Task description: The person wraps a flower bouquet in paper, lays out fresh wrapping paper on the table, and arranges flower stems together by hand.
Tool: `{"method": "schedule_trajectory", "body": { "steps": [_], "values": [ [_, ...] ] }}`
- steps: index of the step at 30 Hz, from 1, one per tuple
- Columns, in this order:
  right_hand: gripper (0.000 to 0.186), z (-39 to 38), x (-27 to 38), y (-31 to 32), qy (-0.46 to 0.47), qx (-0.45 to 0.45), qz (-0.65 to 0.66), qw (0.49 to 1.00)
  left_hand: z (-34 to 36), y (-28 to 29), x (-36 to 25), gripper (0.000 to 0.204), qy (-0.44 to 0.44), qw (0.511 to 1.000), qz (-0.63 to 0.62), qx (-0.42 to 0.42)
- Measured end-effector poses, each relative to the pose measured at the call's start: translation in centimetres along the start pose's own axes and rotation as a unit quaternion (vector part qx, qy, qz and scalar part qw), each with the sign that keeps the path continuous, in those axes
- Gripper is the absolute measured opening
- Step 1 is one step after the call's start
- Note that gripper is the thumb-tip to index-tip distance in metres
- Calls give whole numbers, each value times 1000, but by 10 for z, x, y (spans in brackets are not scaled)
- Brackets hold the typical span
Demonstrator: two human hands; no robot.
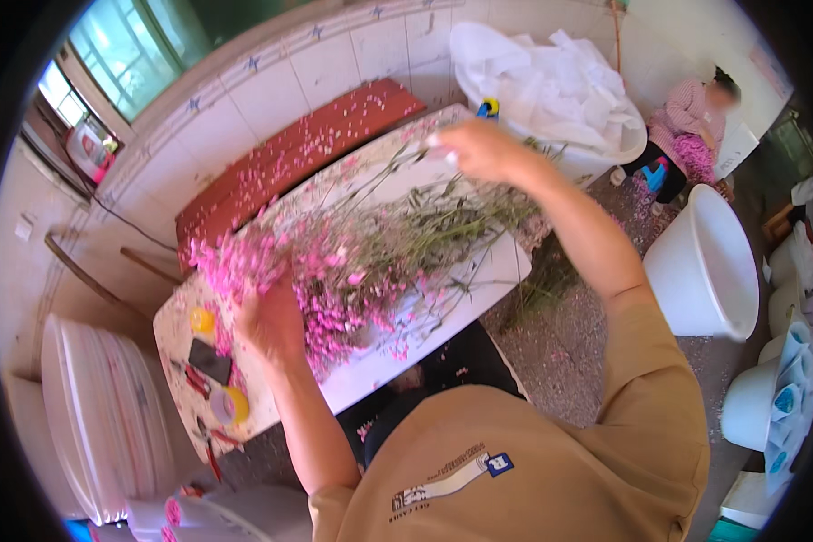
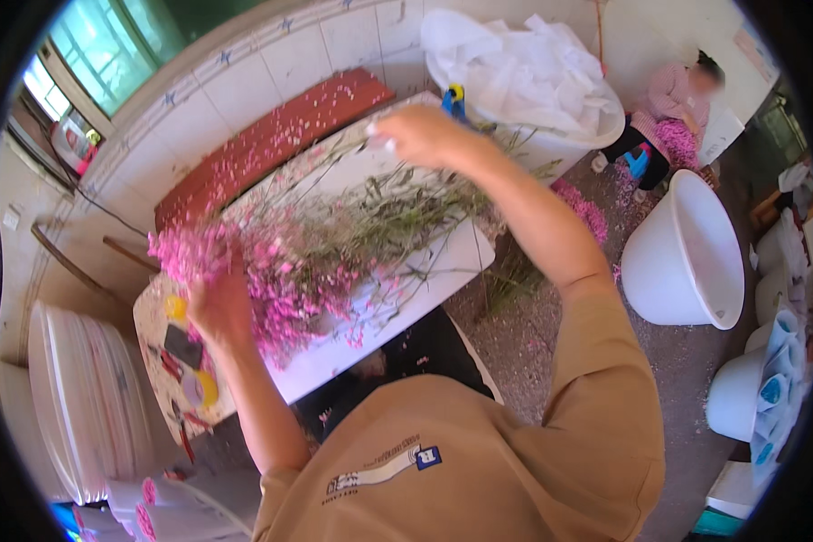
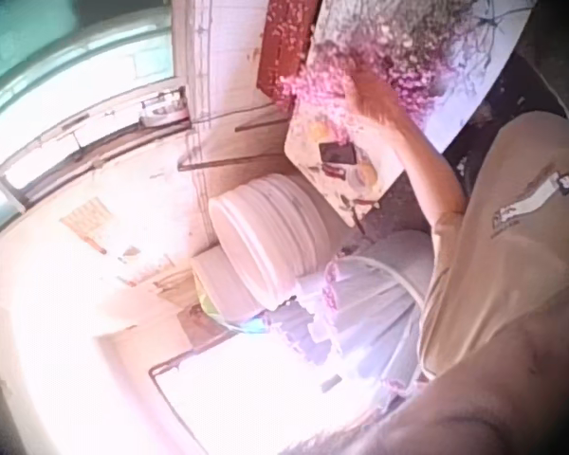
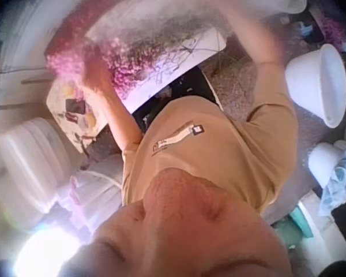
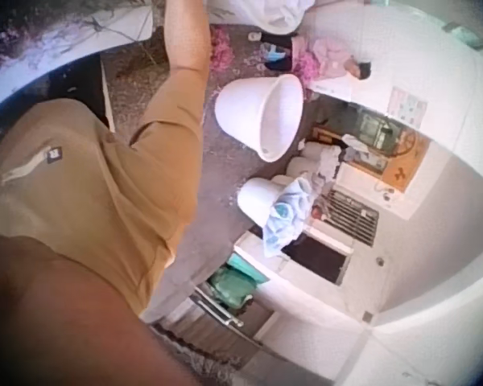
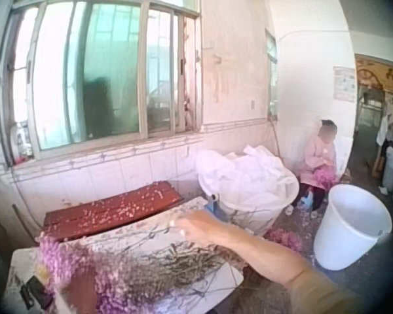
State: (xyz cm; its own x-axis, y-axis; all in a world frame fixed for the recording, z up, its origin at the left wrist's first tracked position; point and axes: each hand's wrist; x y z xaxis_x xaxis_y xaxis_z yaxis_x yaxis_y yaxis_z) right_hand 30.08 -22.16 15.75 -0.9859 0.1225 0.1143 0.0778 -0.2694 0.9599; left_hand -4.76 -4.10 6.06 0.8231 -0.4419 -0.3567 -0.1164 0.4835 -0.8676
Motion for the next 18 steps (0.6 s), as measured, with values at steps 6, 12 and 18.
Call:
{"method": "schedule_trajectory", "body": {
  "steps": [6, 12, 18],
  "values": [
    [27, -29, -32, 3, 0, -51, -47, 998, 5, -67, 4, 53, 17, 991, 96, -96],
    [30, -23, -43, -12, 21, -8, -32, 999, 18, -60, -5, 71, 6, 983, 173, -53],
    [35, -17, -64, -58, 21, 6, -40, 999, 18, -58, 12, 74, 5, 950, 297, -90]
  ]
}}
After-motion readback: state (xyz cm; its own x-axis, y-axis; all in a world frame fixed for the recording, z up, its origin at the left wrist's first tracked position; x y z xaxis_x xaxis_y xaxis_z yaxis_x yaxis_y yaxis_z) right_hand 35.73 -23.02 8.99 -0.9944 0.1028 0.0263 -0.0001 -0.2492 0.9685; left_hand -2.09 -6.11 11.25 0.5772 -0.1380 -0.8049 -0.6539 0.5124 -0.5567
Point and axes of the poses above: each hand's wrist, its own z-axis towards the middle knuckle, its own y-axis out of the back of the hand, x = y × z, and after that the axes turned 9 degrees about -z, right-handed
